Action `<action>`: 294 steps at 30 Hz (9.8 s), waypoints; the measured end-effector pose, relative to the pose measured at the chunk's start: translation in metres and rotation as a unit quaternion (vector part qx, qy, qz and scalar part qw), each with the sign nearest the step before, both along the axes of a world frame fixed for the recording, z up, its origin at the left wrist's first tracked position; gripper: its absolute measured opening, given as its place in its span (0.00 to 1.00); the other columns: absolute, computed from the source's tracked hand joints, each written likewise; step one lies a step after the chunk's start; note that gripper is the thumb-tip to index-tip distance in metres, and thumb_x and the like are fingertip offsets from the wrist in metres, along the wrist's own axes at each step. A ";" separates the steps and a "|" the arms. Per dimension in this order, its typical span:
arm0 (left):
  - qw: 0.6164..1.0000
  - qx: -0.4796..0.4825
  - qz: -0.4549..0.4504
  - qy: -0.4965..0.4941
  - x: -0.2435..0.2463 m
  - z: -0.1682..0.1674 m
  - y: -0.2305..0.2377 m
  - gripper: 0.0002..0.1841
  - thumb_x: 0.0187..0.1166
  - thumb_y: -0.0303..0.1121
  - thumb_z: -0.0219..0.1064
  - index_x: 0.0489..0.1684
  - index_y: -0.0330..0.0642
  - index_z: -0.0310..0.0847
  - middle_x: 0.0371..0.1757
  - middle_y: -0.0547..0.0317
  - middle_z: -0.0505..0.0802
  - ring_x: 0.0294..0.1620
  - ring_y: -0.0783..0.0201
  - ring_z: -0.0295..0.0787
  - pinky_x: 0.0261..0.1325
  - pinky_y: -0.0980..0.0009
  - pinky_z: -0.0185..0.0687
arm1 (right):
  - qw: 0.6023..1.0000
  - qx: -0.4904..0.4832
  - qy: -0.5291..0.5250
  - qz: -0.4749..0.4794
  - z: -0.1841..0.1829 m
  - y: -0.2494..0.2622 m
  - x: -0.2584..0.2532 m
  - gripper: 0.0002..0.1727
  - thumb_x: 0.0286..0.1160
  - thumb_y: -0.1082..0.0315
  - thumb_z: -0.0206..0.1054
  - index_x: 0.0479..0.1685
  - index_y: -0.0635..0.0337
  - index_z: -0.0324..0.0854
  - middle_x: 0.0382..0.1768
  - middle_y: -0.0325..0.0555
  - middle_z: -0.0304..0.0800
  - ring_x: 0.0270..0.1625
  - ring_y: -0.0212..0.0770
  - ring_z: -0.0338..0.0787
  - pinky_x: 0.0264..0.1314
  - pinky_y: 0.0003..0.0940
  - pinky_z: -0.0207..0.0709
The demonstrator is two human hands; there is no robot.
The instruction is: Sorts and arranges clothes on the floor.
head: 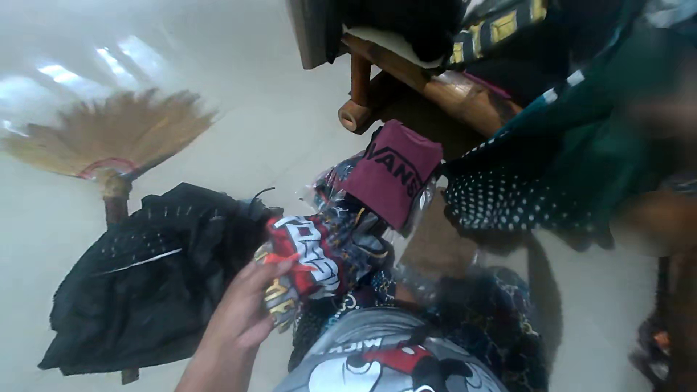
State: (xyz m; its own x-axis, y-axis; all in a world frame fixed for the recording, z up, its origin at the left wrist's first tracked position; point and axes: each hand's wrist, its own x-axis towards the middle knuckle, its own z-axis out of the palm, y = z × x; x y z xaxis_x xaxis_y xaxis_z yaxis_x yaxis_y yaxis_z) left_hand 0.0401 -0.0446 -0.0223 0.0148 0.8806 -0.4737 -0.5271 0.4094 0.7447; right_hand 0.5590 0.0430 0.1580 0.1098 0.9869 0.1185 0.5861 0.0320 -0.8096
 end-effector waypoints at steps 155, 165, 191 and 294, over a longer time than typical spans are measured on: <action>0.784 0.205 -0.207 0.549 0.130 -0.109 0.169 0.22 0.78 0.40 0.73 0.70 0.46 0.83 0.70 0.45 0.86 0.72 0.46 0.82 0.75 0.43 0.77 | 0.984 -0.084 -0.154 -0.040 -0.141 0.091 -0.111 0.29 0.66 0.71 0.75 0.71 0.60 0.80 0.58 0.64 0.90 0.60 0.63 0.91 0.62 0.71 0.81; 0.712 0.205 -0.322 0.589 0.150 -0.085 0.276 0.20 0.88 0.43 0.62 0.60 0.33 0.86 0.55 0.26 0.90 0.60 0.25 0.86 0.63 0.21 0.72 | 0.956 -0.100 -0.110 -0.254 0.039 -0.064 0.001 0.23 0.65 0.75 0.74 0.61 0.52 0.81 0.37 0.34 0.86 0.26 0.19 0.79 0.28 0.19 0.77; 0.770 0.122 -0.246 0.576 0.110 -0.103 0.263 0.25 0.91 0.48 0.57 0.60 0.29 0.81 0.50 0.30 0.89 0.50 0.37 0.87 0.56 0.35 0.80 | 0.823 -0.505 -0.196 -0.172 -0.325 -0.297 0.115 0.29 0.78 0.60 0.72 0.78 0.60 0.78 0.70 0.72 0.82 0.74 0.76 0.79 0.74 0.78 0.68; 0.649 0.483 -0.339 0.481 0.149 -0.083 0.085 0.26 0.73 0.25 0.65 0.74 0.42 0.84 0.76 0.54 0.87 0.85 0.49 0.74 0.89 0.47 0.65 | 0.701 -0.314 0.624 -0.142 -0.240 -0.041 -0.198 0.25 0.86 0.50 0.63 0.72 0.57 0.77 0.60 0.51 0.91 0.62 0.47 0.91 0.64 0.48 0.86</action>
State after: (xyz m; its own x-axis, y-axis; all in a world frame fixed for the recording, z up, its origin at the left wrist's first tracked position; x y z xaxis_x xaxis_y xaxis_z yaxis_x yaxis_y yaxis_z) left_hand 0.1890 0.0409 -0.1053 0.6597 0.7196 0.2166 0.4286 -0.5970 0.6781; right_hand 0.3607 0.0016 -0.0823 -0.0565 0.7191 -0.6926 -0.6809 -0.5351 -0.5000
